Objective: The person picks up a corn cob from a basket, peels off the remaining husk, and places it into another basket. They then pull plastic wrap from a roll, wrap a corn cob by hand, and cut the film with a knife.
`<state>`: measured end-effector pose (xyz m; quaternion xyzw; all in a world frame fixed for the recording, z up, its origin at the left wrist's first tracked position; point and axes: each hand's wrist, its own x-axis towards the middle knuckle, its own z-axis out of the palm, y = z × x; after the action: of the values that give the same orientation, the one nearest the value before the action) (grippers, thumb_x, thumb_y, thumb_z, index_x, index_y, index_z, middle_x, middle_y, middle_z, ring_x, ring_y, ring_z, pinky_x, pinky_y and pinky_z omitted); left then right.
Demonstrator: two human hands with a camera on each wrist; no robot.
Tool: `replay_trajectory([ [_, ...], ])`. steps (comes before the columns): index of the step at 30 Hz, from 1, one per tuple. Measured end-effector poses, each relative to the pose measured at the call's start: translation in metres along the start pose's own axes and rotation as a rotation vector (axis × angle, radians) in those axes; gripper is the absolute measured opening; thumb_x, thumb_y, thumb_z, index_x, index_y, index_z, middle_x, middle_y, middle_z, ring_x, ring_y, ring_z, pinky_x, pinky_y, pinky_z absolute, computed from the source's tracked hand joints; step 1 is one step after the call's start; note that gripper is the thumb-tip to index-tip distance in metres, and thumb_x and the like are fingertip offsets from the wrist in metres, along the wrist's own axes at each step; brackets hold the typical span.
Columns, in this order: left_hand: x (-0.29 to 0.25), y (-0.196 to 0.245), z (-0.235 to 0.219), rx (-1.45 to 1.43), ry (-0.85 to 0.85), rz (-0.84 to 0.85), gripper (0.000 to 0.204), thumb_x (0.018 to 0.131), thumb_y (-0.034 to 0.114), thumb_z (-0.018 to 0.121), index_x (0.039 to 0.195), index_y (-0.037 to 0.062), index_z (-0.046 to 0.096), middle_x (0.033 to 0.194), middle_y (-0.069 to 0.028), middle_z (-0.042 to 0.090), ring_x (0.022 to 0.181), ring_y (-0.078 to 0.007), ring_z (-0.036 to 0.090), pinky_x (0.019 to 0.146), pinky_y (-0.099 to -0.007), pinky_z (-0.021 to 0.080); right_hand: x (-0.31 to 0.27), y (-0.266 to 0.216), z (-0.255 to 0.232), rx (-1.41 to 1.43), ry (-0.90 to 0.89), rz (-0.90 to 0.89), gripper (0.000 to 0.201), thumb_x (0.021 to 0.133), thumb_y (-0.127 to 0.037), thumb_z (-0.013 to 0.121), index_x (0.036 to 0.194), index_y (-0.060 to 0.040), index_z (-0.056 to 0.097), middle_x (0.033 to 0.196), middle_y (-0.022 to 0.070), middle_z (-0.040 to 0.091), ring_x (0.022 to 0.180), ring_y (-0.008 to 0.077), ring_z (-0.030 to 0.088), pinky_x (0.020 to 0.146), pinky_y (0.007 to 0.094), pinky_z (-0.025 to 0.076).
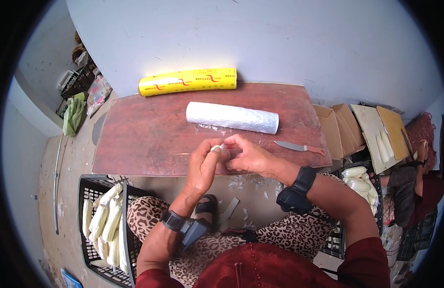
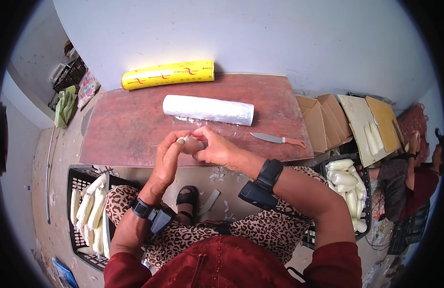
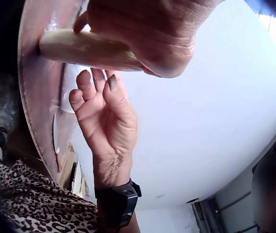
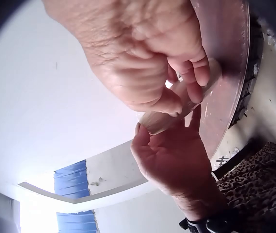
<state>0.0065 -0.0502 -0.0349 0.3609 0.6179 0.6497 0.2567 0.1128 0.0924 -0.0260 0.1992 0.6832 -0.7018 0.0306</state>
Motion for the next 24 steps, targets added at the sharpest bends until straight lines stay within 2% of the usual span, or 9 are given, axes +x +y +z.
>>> replay_trajectory([
  [2,0.0,0.003,0.002,-0.024,-0.001,-0.016,0.023,0.094,0.015,0.05,0.106,-0.0029,0.058,0.087,-0.0064,0.065,0.083,-0.0122,0.059,0.076,-0.0273,0.048,0.006,0.011,0.006,-0.173,0.063,-0.008,0.065,0.076,-0.005,0.07,0.134,-0.0033,0.04,0.104,0.0121,0.062,0.082,0.0143,0.062,0.069,0.028,0.05],
  [4,-0.002,0.009,0.004,-0.052,0.0,-0.045,0.02,0.092,0.014,0.052,0.102,-0.0018,0.059,0.086,-0.0058,0.065,0.081,-0.0114,0.059,0.074,-0.0265,0.048,0.012,0.019,0.008,-0.18,0.075,-0.005,0.065,0.078,-0.007,0.069,0.135,-0.0048,0.039,0.099,0.0129,0.064,0.075,0.015,0.064,0.066,0.0294,0.051],
  [7,-0.006,0.018,0.009,-0.131,0.024,-0.09,0.016,0.091,0.014,0.054,0.097,0.0002,0.058,0.085,-0.004,0.064,0.079,-0.0098,0.058,0.072,-0.0252,0.047,0.006,0.0,0.009,-0.286,0.056,0.087,0.064,0.08,-0.01,0.069,0.136,-0.0064,0.038,0.097,0.0136,0.065,0.067,0.0167,0.066,0.059,0.0306,0.053],
  [8,-0.007,0.017,0.009,-0.107,0.029,-0.08,0.016,0.091,0.015,0.055,0.096,0.0003,0.058,0.085,-0.0046,0.064,0.079,-0.0108,0.058,0.072,-0.0261,0.048,0.003,-0.008,0.009,-0.337,0.043,0.133,0.064,0.081,-0.011,0.068,0.137,-0.0067,0.038,0.098,0.0137,0.066,0.065,0.0174,0.066,0.056,0.0309,0.053],
  [11,-0.008,0.005,0.007,0.004,0.046,-0.038,0.016,0.089,0.016,0.057,0.096,0.0006,0.057,0.086,-0.0074,0.063,0.078,-0.0154,0.059,0.072,-0.0292,0.048,0.003,-0.006,0.014,-0.398,0.037,0.077,0.06,0.084,-0.015,0.068,0.136,-0.0059,0.038,0.1,0.0136,0.066,0.062,0.019,0.067,0.05,0.0314,0.054],
  [16,-0.014,-0.005,0.011,0.181,0.096,0.059,0.018,0.087,0.016,0.057,0.096,0.0006,0.057,0.091,-0.0162,0.059,0.083,-0.0277,0.059,0.074,-0.0368,0.047,0.011,0.001,0.02,-0.399,0.011,0.002,0.057,0.087,-0.017,0.065,0.136,-0.0059,0.036,0.107,0.0164,0.064,0.073,0.0223,0.068,0.052,0.0319,0.055],
  [19,-0.015,0.002,0.011,0.26,0.115,0.096,0.016,0.086,0.015,0.057,0.094,0.0005,0.057,0.092,-0.0175,0.059,0.084,-0.0297,0.058,0.075,-0.0384,0.047,0.017,0.015,0.018,-0.429,-0.001,-0.059,0.056,0.089,-0.015,0.062,0.137,-0.0066,0.034,0.109,0.0174,0.063,0.077,0.0231,0.068,0.052,0.0327,0.056],
  [23,-0.016,-0.003,0.013,0.168,0.127,0.06,0.015,0.087,0.015,0.057,0.093,0.0006,0.057,0.092,-0.0148,0.06,0.083,-0.0245,0.059,0.076,-0.0352,0.047,0.022,0.027,0.019,-0.255,0.004,-0.094,0.051,0.093,-0.009,0.051,0.139,-0.0093,0.032,0.103,0.0145,0.062,0.076,0.0224,0.066,0.053,0.0322,0.053],
  [24,-0.017,-0.005,0.014,0.113,0.133,0.049,0.014,0.088,0.014,0.057,0.092,0.0007,0.057,0.091,-0.0135,0.06,0.083,-0.0226,0.059,0.075,-0.0341,0.047,0.019,0.023,0.019,-0.152,-0.019,-0.005,0.051,0.093,-0.007,0.049,0.14,-0.0102,0.032,0.102,0.0136,0.061,0.077,0.0223,0.066,0.054,0.0322,0.052],
])
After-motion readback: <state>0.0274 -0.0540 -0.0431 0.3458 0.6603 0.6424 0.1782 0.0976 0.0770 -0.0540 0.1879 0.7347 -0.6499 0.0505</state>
